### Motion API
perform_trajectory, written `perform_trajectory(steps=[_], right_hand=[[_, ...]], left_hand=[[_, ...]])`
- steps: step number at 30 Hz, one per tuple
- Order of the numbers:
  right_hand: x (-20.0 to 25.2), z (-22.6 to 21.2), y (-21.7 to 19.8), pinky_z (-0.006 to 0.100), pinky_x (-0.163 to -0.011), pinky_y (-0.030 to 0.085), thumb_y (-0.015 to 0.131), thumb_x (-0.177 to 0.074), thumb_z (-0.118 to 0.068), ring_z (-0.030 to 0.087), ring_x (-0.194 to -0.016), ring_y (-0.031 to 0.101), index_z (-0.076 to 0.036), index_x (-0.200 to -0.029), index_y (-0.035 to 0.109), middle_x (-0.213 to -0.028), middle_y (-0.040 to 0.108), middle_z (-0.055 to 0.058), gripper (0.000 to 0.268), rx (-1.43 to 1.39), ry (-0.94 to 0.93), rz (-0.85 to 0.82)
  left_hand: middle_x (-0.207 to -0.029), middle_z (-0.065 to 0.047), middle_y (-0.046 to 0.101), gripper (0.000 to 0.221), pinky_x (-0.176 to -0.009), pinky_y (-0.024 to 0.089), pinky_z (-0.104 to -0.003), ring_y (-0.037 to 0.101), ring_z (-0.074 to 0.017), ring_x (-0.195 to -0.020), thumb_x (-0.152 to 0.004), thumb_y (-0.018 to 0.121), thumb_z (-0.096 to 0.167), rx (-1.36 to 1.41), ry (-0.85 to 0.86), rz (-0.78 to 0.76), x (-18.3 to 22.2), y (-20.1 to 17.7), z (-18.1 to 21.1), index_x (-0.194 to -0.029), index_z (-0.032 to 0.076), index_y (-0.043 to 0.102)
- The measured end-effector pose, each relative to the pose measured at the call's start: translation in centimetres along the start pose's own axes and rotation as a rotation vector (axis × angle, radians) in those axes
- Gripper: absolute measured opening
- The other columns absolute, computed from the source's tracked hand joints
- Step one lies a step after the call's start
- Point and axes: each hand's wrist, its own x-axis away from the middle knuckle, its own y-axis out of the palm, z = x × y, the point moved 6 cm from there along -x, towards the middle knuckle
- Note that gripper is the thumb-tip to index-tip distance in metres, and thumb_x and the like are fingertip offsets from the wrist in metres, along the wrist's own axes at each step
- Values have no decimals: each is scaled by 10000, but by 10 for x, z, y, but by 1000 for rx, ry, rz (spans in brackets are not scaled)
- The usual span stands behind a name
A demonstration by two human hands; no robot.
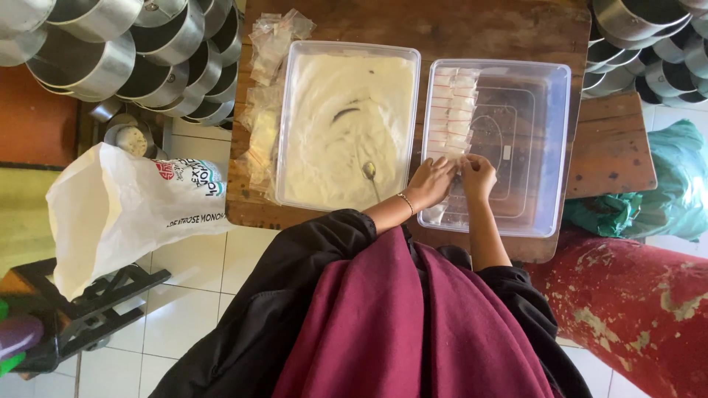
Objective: The person uses a spoon to scoop white powder from a container into small plastic bags and places the filled bags into a larger plastic bin.
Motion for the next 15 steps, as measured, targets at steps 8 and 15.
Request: perform_trajectory(steps=[8,15], right_hand=[[-3,-27,-7,297,-658,544,669,-894,-24,129,-702,650,-66,-1037,736,-819,714,57,164,12,-172,170],[-3,-108,23,259,-615,521,616,-1008,-51,85,-732,616,-82,-1100,705,-884,664,1,131,-567,-107,-99]], left_hand=[[-1164,-66,665,227,-962,514,-373,562,-226,-1168,-915,632,166,77,-20,9,6,-53,-7,-1087,36,702],[-1047,-81,658,166,-916,518,-427,609,-313,-1056,-901,630,112,544,-315,384,37,-142,-54,-1060,75,655]])
